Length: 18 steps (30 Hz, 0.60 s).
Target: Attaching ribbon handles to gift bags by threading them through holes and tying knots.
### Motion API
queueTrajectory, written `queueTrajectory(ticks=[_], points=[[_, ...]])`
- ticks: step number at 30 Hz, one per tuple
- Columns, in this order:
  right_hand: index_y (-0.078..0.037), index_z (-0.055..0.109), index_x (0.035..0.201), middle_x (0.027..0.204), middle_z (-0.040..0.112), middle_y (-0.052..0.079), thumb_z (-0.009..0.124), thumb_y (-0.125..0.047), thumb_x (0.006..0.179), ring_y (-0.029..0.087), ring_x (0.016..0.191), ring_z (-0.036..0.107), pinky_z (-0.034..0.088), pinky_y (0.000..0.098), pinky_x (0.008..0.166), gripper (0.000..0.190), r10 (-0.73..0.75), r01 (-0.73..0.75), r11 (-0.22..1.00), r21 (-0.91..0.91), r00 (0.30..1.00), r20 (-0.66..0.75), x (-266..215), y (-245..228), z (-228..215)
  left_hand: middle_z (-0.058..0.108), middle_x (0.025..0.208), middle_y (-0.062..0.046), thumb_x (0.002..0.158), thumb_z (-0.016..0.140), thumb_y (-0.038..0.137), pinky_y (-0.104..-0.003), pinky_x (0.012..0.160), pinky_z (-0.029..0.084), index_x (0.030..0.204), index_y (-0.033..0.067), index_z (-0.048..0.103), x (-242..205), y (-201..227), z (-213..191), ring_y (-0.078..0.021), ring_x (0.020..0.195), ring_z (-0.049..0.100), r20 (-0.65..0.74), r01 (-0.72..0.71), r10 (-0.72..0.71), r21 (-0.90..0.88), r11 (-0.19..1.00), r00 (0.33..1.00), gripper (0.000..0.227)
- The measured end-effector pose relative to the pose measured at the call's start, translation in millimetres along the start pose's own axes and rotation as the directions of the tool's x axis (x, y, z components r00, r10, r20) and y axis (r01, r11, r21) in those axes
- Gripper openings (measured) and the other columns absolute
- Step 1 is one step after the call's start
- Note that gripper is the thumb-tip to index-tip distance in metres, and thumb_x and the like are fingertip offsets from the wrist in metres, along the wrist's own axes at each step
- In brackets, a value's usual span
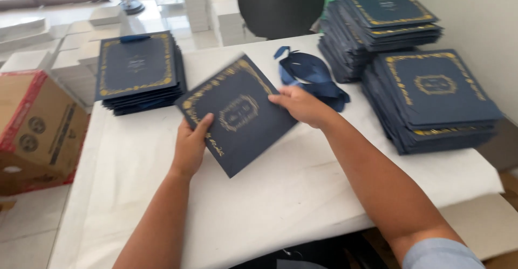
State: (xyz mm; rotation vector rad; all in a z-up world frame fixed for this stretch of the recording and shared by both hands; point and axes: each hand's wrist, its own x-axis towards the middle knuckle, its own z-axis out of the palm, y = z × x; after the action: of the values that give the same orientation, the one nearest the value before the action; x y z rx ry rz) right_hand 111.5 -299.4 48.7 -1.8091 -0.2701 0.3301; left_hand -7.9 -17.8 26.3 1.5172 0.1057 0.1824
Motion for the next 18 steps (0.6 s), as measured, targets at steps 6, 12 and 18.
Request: queueTrajectory(ticks=[6,12,18], points=[[-0.008,0.072,0.088,0.078,0.075,0.012,0.056,-0.055,0.100,0.030,0.083,0.072,0.054,0.0410,0.077,0.051,-0.011,-0.021,0.799,-0.601,0.999,-0.049,-4,15,31,0.064,0.135,-0.022,0.091,0.074,0.042,-0.050,0.096,0.058,0.159,0.0139,0.020,-15,34,7,-0.0342,0.119,0.067,-0.102,0.205,-0.179,0.419,0.885,0.979,0.092],[-0.007,0.057,0.064,0.058,0.066,0.011,0.065,-0.057,0.092,0.028,0.068,0.067,0.052,0.0377,0.065,0.058,-0.008,0.021,0.721,-0.692,1.000,0.021,-6,26,25,0.060,0.140,-0.024,0.092,0.069,0.034,-0.048,0.104,0.056,0.161,0.0099,0.015,-24,52,12,-0.0353,0.124,0.064,-0.078,0.188,-0.171,0.432,0.882,0.982,0.091],[-0.010,0.057,0.058,0.050,0.061,0.009,0.063,-0.061,0.091,0.026,0.059,0.065,0.053,0.0334,0.061,0.061,0.019,0.046,0.534,-0.844,0.998,0.067,-26,-5,29,0.058,0.131,-0.031,0.091,0.073,0.039,-0.050,0.096,0.059,0.157,-0.0038,0.026,-25,47,11,-0.0395,0.116,0.065,-0.098,0.054,0.028,0.740,0.671,0.995,0.092]])
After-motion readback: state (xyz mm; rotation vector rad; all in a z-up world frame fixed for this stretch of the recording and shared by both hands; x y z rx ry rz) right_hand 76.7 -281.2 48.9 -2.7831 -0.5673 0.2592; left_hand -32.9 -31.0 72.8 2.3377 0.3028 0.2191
